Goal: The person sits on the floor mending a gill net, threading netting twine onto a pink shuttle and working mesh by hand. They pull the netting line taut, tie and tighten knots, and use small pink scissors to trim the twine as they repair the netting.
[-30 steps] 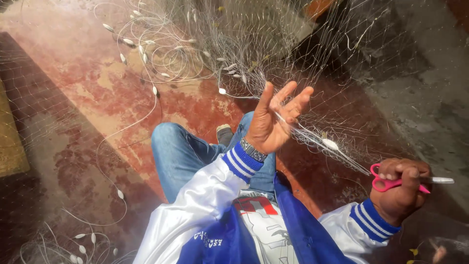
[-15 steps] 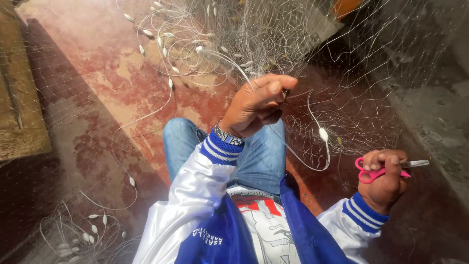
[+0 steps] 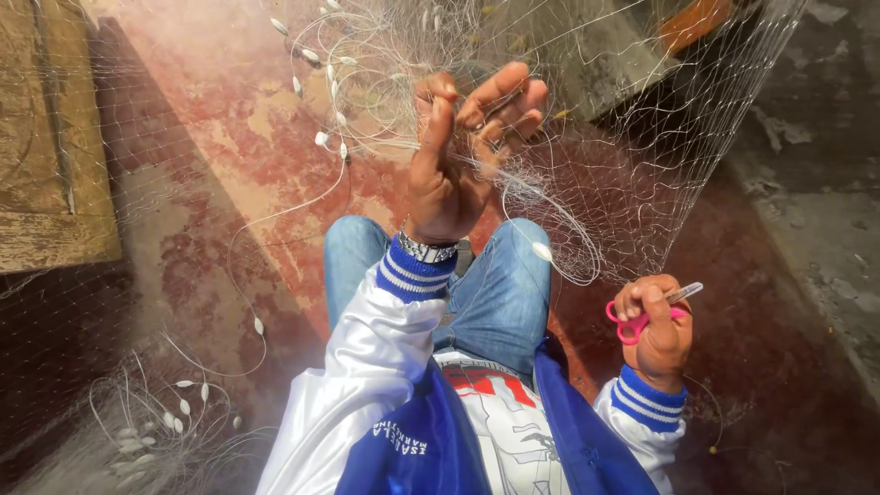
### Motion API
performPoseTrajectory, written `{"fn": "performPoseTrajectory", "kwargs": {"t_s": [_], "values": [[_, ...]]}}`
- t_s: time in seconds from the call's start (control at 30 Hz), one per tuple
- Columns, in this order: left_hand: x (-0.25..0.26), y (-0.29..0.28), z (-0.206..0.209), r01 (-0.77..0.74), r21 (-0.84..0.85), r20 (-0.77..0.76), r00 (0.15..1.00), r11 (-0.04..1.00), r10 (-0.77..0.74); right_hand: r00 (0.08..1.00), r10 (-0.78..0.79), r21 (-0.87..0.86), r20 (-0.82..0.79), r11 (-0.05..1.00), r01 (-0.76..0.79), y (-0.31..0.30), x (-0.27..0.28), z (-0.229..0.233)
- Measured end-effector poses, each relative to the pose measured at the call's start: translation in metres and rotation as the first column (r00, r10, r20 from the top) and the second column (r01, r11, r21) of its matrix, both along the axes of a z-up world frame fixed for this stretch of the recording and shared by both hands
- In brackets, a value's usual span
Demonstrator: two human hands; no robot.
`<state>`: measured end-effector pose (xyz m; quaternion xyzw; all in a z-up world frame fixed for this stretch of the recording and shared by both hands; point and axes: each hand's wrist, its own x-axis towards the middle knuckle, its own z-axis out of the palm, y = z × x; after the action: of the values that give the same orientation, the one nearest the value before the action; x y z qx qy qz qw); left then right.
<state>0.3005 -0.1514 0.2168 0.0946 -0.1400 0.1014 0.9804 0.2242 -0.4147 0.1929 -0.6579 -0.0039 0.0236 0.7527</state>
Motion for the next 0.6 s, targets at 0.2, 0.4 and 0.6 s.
{"fn": "performPoseTrajectory", "kwargs": {"t_s": [0.2,0.4,0.6], "values": [[-0.017,-0.025,-0.004,0.089,-0.139,-0.071,0.993,0.986,-0.099,0.999,-0.001,-0.015,-0.051,1.000,0.000,0.002,0.003,-0.004],[-0.012,-0.034,-0.007,-0.014,-0.005,-0.069,0.998,1.000,0.014,0.998,0.009,0.052,0.064,0.999,-0.012,-0.008,0.008,-0.025],[-0.016,-0.025,0.009,0.203,0.011,-0.192,0.962,0.979,-0.197,0.997,-0.036,0.028,0.065,0.999,0.034,-0.015,0.012,-0.028]]}}
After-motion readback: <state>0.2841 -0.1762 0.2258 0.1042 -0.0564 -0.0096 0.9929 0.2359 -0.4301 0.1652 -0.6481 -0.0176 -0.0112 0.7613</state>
